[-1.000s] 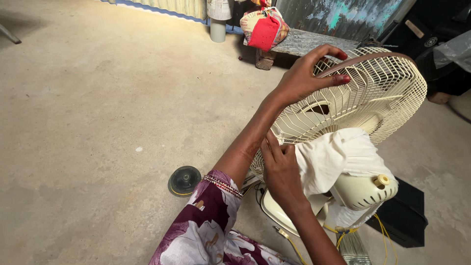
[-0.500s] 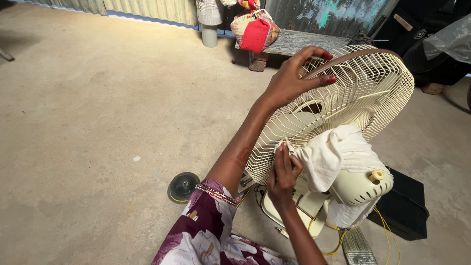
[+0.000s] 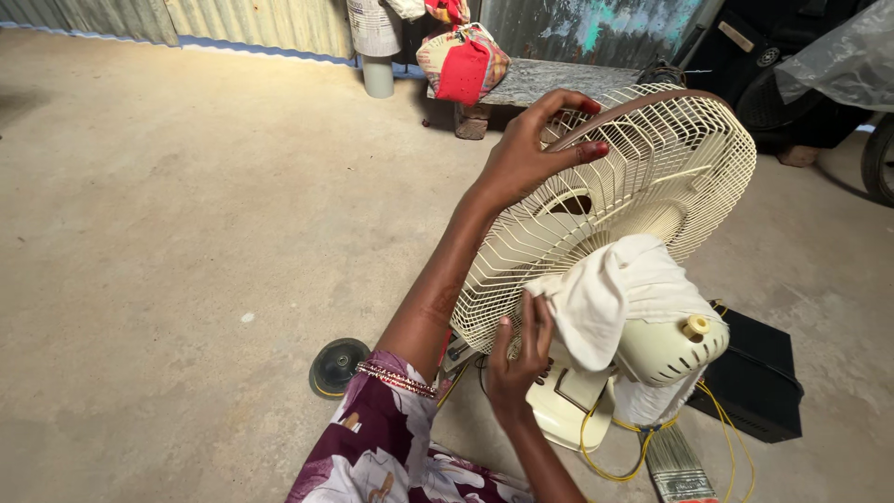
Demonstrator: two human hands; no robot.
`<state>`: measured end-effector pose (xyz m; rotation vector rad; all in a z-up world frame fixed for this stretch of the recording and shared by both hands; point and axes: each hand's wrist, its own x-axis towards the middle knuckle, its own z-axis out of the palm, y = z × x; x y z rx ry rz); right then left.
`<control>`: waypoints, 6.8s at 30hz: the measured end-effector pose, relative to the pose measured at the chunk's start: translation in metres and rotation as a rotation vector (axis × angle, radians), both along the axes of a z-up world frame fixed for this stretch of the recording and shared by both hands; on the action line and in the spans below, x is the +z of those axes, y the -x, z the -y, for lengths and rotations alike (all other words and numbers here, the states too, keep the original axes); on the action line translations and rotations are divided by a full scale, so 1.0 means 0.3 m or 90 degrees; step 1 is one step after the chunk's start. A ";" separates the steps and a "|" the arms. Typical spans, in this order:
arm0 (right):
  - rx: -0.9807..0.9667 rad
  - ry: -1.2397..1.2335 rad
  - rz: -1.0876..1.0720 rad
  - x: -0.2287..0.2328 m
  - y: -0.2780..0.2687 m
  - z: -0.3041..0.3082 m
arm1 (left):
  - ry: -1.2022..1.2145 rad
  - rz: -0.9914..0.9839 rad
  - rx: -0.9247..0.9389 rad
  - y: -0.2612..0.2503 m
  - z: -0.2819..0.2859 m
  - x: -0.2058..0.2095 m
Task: The person wipes the front grill and motor housing of a standing fan with a white cloth. They then wipe the base and control panel, and finally handle the yellow power cord.
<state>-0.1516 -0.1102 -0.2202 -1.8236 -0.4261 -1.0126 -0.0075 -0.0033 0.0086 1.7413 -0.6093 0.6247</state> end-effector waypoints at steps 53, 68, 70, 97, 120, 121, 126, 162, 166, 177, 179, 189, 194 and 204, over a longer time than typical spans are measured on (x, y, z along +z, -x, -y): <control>0.065 0.029 0.008 0.017 -0.149 0.150 | -0.068 0.012 0.048 -0.007 0.014 -0.009; 0.037 -0.167 0.090 0.225 -0.217 0.116 | -0.060 0.010 0.030 0.040 0.009 0.030; 0.011 -0.290 0.091 0.299 -0.290 0.128 | -0.065 0.012 0.036 0.047 0.005 0.032; -0.116 -0.140 -0.016 0.361 -0.175 0.146 | -0.064 -0.012 0.043 0.047 0.008 0.027; 0.015 -0.030 0.109 0.342 -0.113 0.111 | -0.058 0.016 0.034 0.045 0.007 0.033; -0.009 -0.029 0.082 0.336 -0.118 0.125 | -0.061 0.010 0.036 0.047 0.007 0.030; -0.075 -0.045 -0.057 0.335 -0.136 0.188 | -0.069 -0.006 0.051 0.049 0.013 0.041; 0.004 -0.127 0.056 0.475 -0.158 0.141 | -0.046 0.017 0.023 0.042 0.002 0.031; -0.077 -0.044 0.099 0.432 -0.174 0.154 | -0.064 -0.015 0.049 0.031 0.013 0.032; -0.088 0.026 -0.013 0.308 -0.140 0.212 | -0.049 0.015 0.023 0.083 0.012 0.063; -0.081 0.098 -0.019 0.267 -0.124 0.224 | -0.083 0.033 0.052 0.107 0.017 0.078; -0.041 0.162 0.068 0.401 -0.133 0.286 | -0.425 0.203 0.441 0.247 0.212 0.035; -0.047 -0.038 0.053 0.662 -0.244 0.408 | -0.441 0.226 0.565 0.273 0.289 -0.046; 0.056 0.107 -0.055 0.732 -0.327 0.559 | -0.510 0.268 0.712 0.243 0.348 -0.149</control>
